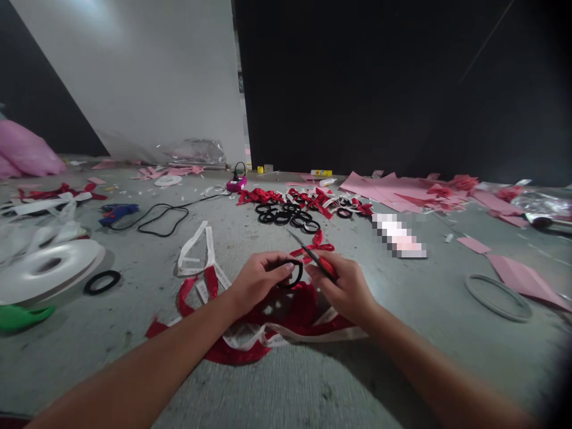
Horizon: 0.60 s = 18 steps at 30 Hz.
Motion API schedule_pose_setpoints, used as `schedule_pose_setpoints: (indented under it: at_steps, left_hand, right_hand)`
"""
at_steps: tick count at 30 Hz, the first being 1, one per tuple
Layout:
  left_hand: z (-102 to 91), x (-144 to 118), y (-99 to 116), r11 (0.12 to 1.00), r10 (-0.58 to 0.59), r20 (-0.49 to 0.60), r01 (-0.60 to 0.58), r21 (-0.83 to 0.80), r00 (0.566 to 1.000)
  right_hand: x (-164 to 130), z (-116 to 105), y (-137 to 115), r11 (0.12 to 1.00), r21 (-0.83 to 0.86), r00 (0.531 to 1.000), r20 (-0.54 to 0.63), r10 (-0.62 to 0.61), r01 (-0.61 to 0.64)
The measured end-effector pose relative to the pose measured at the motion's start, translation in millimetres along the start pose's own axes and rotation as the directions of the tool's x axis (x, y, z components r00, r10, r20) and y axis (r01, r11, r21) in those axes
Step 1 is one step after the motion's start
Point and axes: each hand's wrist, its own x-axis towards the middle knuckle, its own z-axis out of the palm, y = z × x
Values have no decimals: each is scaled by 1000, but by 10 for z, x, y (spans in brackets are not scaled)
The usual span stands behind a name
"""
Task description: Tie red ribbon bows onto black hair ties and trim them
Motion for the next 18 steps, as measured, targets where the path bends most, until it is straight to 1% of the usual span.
schedule_pose_setpoints:
  at_steps: [2,4,8,13,15,18]
  left_hand:
    - [16,-20,8,1000,2,39,-3,8,999]
    - [20,-25,-5,1000,7,58,-6,-12,998]
    - [5,-9,-58,994,-18,91,28,-109,996]
    - [32,-26,-35,957,-74,200,127,-262,977]
    - [54,-47,-8,950,-87,242,153,-271,966]
    - [73,-72,5,960,-127,255,184,-213,958]
  right_hand:
    - [-4,9,8,997,-25,997,14,-79,80]
    - [-5,21,24,992,-39,993,16,-116,116]
    - [-4,46,64,990,-38,991,22,-133,134]
    - [-17,71,83,987,-23,985,77,-156,158]
    - [-25,80,71,985,-20,981,100,-168,171]
    - [-30,89,53,985,-38,982,90,-166,170]
